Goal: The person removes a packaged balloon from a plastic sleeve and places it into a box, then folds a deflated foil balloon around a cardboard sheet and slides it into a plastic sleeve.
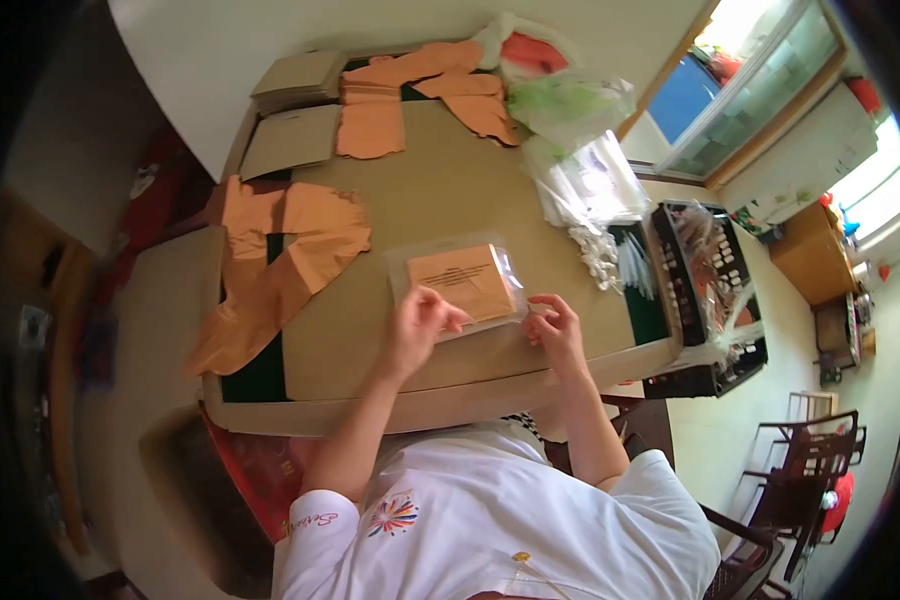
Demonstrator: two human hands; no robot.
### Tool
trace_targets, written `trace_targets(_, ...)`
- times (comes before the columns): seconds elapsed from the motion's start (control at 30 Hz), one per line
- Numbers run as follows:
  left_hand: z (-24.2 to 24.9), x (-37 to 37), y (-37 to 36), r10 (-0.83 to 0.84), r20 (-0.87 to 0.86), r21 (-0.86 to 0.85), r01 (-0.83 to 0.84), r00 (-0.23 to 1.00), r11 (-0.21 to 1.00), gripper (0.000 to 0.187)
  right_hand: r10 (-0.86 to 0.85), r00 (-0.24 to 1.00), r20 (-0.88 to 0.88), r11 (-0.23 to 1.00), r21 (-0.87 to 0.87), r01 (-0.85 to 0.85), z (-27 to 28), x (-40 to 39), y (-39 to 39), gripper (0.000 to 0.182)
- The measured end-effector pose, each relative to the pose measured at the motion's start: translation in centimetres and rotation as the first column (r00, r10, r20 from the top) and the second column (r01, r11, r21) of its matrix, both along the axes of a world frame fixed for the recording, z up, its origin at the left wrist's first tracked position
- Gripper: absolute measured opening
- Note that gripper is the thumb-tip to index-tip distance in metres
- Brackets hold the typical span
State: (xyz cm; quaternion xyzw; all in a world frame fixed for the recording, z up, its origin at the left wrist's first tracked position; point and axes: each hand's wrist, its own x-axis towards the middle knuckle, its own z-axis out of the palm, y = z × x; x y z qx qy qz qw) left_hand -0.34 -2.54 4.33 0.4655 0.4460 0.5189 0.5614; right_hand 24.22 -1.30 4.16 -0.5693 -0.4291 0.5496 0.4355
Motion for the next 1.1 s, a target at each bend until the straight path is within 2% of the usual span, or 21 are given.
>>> trace_targets(0.03,1.1,-2.5,-0.1,0.041,0.186,-0.06,-0.03,0.982,0.998,0.012,0.027,0.999,0.035,0.999,0.028,-0.028,-0.9,0.4,0.0,0.025)
trace_targets(0.1,3.8,-7.5,-0.5,0.273,0.287,-0.096,-0.256,0.918,0.962,0.016,0.068,0.997,0.028,0.994,0.08,-0.07,-1.8,1.0,-0.1,0.024)
trace_targets(0.17,3.3,-13.7,-1.1,0.453,0.067,0.03,-0.455,0.889,0.89,0.02,0.095,0.993,0.074,0.991,0.087,-0.101,-2.1,0.5,-0.4,0.022)
trace_targets(0.2,3.5,-16.1,-1.4,0.546,0.081,0.08,-0.552,0.834,0.83,0.022,0.095,0.988,0.125,0.992,0.074,-0.105,-1.5,0.3,-0.7,0.021)
trace_targets(0.23,4.1,-19.3,-2.3,0.595,-0.09,0.043,-0.593,0.799,0.804,0.024,0.088,0.98,0.179,0.993,0.067,-0.102,-1.1,0.2,-0.8,0.02)
trace_targets(0.3,5.2,-24.3,-3.6,0.633,-0.217,0.113,-0.625,0.743,0.772,0.028,0.096,0.977,0.191,0.991,0.075,-0.112,-1.3,0.3,-1.0,0.019)
trace_targets(0.37,7.6,-27.6,-4.9,0.697,-0.166,0.176,-0.675,0.697,0.717,0.026,0.105,0.972,0.211,0.989,0.084,-0.125,-1.6,0.6,-0.9,0.019)
trace_targets(0.47,9.6,-33.8,-5.4,0.652,0.072,0.217,-0.65,0.755,0.728,0.023,0.131,0.958,0.255,0.985,0.076,-0.155,-1.8,0.9,-1.0,0.018)
trace_targets(0.57,0.8,-43.4,-2.9,0.701,0.12,0.149,-0.711,0.703,0.688,0.016,0.145,0.947,0.285,0.983,0.07,-0.172,-1.7,0.8,-1.3,0.017)
trace_targets(0.6,-1.7,-44.2,-2.0,0.623,-0.551,0.097,-0.698,0.555,0.709,0.021,0.152,0.945,0.291,0.981,0.072,-0.18,-2.1,0.9,-1.3,0.017)
trace_targets(0.63,-3.8,-44.8,-1.5,0.225,-0.961,0.045,-0.715,0.158,0.698,0.026,0.159,0.942,0.294,0.98,0.07,-0.187,-2.3,1.0,-1.5,0.017)
trace_targets(0.7,-7.5,-44.8,-3.1,-0.025,-0.984,0.082,-0.581,-0.175,0.81,0.035,0.18,0.915,0.362,0.971,0.082,-0.224,-2.4,1.1,-2.0,0.018)
trace_targets(0.73,-7.3,-44.6,-2.5,0.177,-0.963,0.001,-0.652,0.205,0.759,0.036,0.19,0.897,0.398,0.966,0.086,-0.243,-2.2,1.3,-1.8,0.018)
trace_targets(0.77,-7.0,-44.6,-1.9,0.374,-0.764,-0.112,-0.679,0.525,0.726,0.036,0.184,0.915,0.36,0.968,0.092,-0.231,-2.0,1.3,-1.6,0.018)
trace_targets(0.8,-6.7,-44.6,-1.6,0.528,-0.433,-0.236,-0.657,0.73,0.716,0.037,0.179,0.931,0.317,0.972,0.09,-0.218,-1.8,1.2,-1.8,0.019)
trace_targets(0.83,-7.1,-45.1,-1.8,0.236,-0.786,-0.211,-0.607,0.571,0.766,0.037,0.175,0.946,0.271,0.976,0.078,-0.203,-1.7,1.1,-2.4,0.019)
trace_targets(0.87,-7.2,-45.2,-1.7,-0.083,-0.962,-0.216,-0.543,0.258,0.812,0.037,0.191,0.941,0.279,0.972,0.08,-0.221,-1.7,1.0,-2.8,0.02)
trace_targets(0.9,-7.5,-45.7,-1.4,-0.35,-0.927,-0.25,-0.481,-0.131,0.841,0.037,0.208,0.934,0.291,0.966,0.089,-0.243,-1.6,1.0,-2.8,0.021)
trace_targets(0.93,-6.0,-45.1,-1.4,-0.19,-0.977,-0.212,-0.582,0.1,0.785,0.036,0.228,0.924,0.306,0.959,0.096,-0.268,-1.5,1.2,-2.7,0.022)
trace_targets(1.0,-2.9,-43.9,-1.0,0.241,-0.858,-0.224,-0.754,0.453,0.617,0.034,0.269,0.863,0.428,0.908,0.186,-0.375,-1.4,1.8,-2.8,0.025)
trace_targets(1.1,-2.7,-42.8,-0.6,0.298,-0.876,-0.039,-0.672,0.379,0.74,0.033,0.264,0.808,0.526,0.865,0.242,-0.44,-0.9,1.6,-3.4,0.028)
